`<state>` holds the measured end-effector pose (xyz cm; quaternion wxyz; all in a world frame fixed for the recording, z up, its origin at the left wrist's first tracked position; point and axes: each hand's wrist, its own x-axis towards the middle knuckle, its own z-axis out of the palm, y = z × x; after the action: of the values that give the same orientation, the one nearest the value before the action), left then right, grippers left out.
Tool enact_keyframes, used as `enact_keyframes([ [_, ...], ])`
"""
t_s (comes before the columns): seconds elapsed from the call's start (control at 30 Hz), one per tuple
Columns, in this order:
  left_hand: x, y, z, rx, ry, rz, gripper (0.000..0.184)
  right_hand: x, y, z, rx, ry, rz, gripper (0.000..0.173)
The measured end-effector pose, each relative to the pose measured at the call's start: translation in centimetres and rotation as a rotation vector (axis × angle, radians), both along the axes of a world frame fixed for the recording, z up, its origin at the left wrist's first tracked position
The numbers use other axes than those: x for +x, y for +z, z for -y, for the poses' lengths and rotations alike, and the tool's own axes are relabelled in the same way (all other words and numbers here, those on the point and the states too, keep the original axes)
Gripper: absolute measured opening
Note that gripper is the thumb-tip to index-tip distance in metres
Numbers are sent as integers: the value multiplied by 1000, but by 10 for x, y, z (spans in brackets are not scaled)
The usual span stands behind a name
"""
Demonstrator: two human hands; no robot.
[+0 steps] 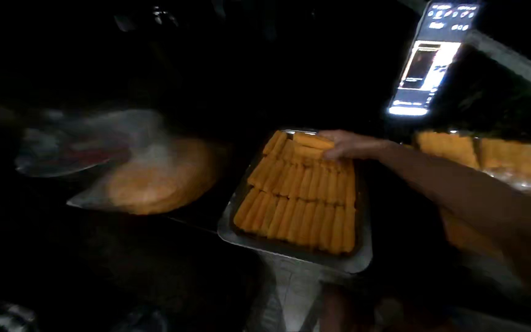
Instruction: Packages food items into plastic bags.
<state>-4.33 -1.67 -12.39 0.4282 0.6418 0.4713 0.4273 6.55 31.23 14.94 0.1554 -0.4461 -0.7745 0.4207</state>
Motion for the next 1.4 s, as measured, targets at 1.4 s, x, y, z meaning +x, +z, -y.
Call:
enact_keyframes([
  [1.4, 21, 78, 63, -150, 191, -450, 65, 82, -155, 362, -287, -142, 382, 66],
])
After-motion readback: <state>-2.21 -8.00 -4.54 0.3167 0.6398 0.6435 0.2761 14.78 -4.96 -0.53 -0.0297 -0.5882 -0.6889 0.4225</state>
